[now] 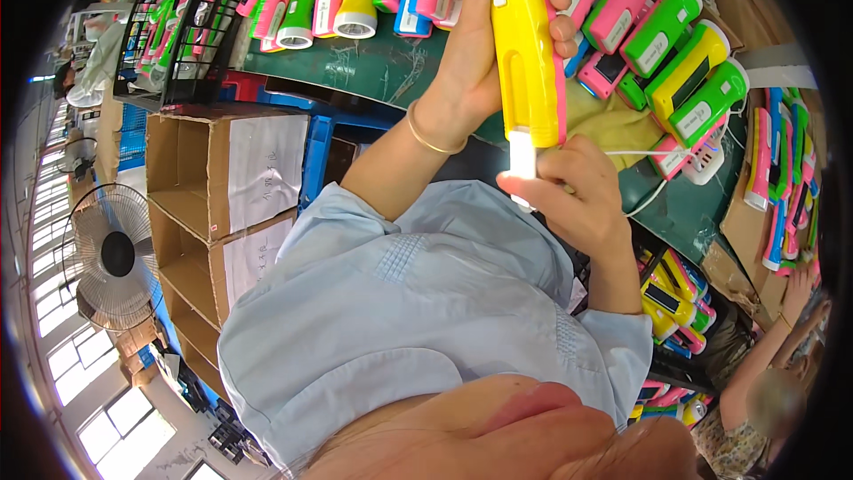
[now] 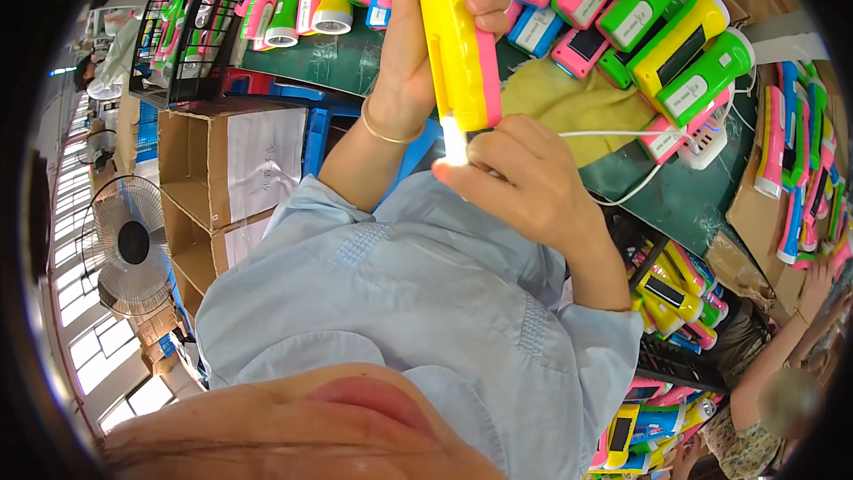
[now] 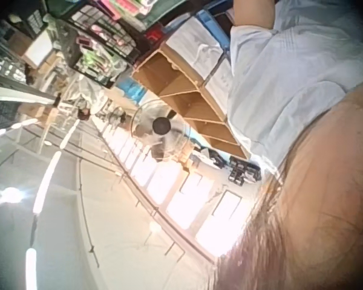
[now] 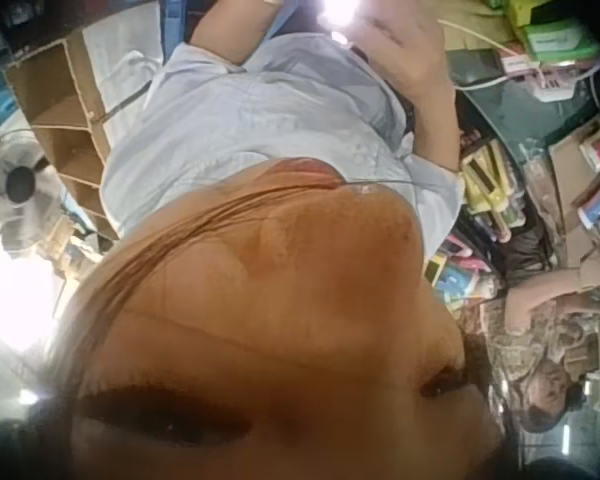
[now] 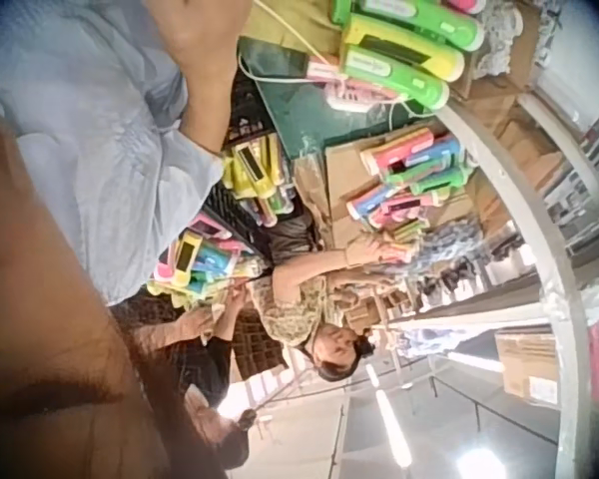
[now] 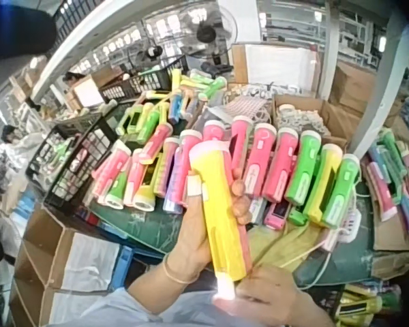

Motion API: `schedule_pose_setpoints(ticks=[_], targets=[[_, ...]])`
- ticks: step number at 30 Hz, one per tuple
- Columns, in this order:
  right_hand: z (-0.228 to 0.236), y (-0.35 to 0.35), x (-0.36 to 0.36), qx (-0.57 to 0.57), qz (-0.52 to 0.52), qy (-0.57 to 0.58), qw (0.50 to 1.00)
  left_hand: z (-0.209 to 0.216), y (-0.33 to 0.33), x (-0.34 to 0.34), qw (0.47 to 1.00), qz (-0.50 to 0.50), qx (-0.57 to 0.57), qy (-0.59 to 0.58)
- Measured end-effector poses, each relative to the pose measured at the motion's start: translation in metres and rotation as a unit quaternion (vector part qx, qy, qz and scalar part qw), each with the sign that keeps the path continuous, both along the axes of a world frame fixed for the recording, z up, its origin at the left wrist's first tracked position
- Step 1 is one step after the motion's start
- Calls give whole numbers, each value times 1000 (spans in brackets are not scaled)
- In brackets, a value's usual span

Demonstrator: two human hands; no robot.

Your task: Inspecting, cleaning, and testing plastic flashlights on an assembly line.

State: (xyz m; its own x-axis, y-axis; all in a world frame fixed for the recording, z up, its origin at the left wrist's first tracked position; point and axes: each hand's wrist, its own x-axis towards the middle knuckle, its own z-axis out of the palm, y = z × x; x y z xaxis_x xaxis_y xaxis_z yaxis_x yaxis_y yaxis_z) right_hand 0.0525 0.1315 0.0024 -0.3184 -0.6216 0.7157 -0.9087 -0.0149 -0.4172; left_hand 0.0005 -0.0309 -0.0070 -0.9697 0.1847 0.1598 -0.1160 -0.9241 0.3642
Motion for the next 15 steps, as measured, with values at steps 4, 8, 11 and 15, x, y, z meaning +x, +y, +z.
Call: schedule_pose_setpoints(ticks=[4, 8, 11, 15], targets=[[9, -17, 2, -2, -273, -130, 953, -4, 6, -2, 998, 19, 7, 65], [-9, -9, -7, 18, -176, -260, 949, -6, 8, -1, 997, 51, -11, 58], [-4, 2, -10, 36, -107, -322, 940, -11, 7, -3, 998, 52, 2, 33], [-9, -15, -12, -46, -242, -246, 937, -11, 16, -3, 969, 130, -155, 138]])
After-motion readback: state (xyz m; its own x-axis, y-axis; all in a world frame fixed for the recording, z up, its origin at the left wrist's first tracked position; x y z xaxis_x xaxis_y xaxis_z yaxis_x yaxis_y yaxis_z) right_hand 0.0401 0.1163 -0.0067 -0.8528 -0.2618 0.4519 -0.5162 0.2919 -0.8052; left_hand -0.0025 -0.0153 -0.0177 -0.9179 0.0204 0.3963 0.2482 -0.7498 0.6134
